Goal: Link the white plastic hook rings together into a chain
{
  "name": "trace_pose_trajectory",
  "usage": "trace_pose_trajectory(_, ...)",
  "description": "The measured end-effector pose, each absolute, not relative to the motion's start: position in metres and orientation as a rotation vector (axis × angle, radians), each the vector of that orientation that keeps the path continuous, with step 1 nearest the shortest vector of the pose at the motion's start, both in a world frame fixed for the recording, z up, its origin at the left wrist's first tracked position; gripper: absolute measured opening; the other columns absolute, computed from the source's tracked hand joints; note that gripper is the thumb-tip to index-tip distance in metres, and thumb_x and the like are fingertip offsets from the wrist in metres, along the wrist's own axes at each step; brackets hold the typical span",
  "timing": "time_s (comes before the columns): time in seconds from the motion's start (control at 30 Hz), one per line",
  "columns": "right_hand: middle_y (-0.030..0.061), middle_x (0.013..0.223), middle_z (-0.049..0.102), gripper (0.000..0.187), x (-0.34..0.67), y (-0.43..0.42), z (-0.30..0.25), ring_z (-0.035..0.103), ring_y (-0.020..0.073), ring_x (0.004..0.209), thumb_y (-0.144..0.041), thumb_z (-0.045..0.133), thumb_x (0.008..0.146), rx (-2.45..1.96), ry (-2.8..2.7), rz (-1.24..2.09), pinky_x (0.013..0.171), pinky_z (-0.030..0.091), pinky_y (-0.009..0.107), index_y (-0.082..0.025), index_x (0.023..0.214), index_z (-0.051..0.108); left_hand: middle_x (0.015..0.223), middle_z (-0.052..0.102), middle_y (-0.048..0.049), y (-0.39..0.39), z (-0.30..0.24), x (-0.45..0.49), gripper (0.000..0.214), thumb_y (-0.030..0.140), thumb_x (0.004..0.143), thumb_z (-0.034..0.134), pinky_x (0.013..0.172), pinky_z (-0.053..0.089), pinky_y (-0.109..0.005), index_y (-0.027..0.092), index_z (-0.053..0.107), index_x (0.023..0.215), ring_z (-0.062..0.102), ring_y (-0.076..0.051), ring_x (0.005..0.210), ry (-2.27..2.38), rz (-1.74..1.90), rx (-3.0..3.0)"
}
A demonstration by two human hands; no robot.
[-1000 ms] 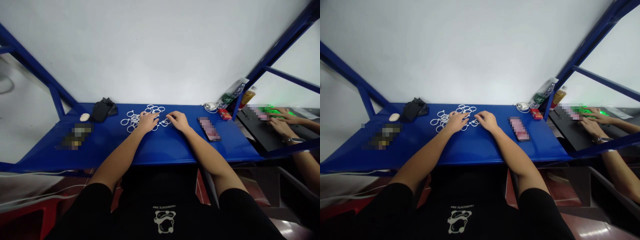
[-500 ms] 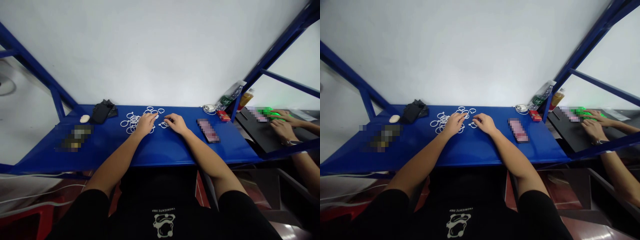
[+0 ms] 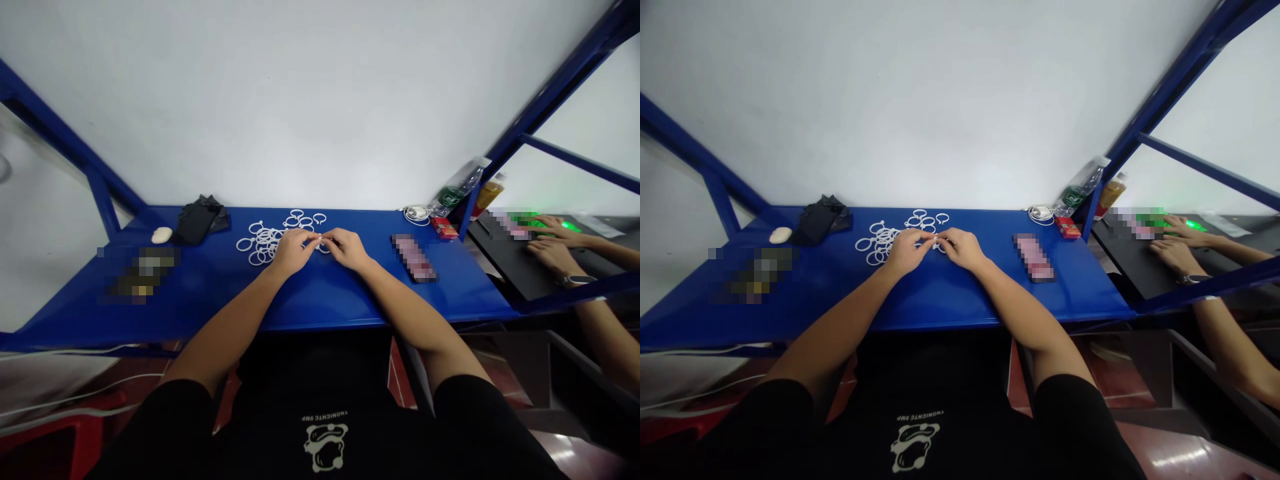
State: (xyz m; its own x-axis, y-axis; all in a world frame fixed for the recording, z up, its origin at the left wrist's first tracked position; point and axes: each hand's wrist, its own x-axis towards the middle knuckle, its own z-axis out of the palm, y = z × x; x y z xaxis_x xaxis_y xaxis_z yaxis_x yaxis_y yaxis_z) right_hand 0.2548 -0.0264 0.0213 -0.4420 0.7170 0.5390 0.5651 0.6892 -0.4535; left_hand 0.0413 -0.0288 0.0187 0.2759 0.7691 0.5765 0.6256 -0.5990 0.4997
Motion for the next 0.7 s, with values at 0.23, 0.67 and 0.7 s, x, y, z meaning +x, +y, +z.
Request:
trace_pose_trajectory(0.23,0.0097,0.105,0.079,0.028,0.249,-0.031,0.022,0.072,0.0219,0.096,-0.033,0.053,0.109,-1.027,-2.152,0.283,0.089,0.053,0.032,-0.021,0.114,0.077,0.098,0.082,-0.0043,-0.029,0.022,0.042,0.011,0.03,0.098,0.07,0.101,0.054,-0.046,0.024,0.079,0.094,0.074,-0.025,0.096,1.349,1.232,2.353)
trace_pose_trajectory(0.67,0.009,0.106,0.079,0.028,0.241,-0.034,0.025,0.073,0.0221,0.099,-0.029,0.051,0.108,-1.036,-2.112,0.313,0.093,0.055,0.033,-0.022,0.117,0.077,0.094,0.081,-0.0045,-0.028,0.019,0.042,0.009,0.028,0.096,0.072,0.1,0.052,-0.045,0.023,0.075,0.089,0.074,-0.025,0.094,1.387,1.285,2.341)
trace_pose_trajectory(0.7,0.0088,0.106,0.08,0.028,0.24,-0.034,0.025,0.073,0.0221,0.099,-0.029,0.051,0.108,-1.043,-2.106,0.311,0.093,0.055,0.033,-0.022,0.117,0.077,0.094,0.081,-0.0044,-0.028,0.02,0.042,0.009,0.028,0.097,0.072,0.101,0.052,-0.045,0.023,0.075,0.089,0.074,-0.025,0.094,1.392,1.28,2.342)
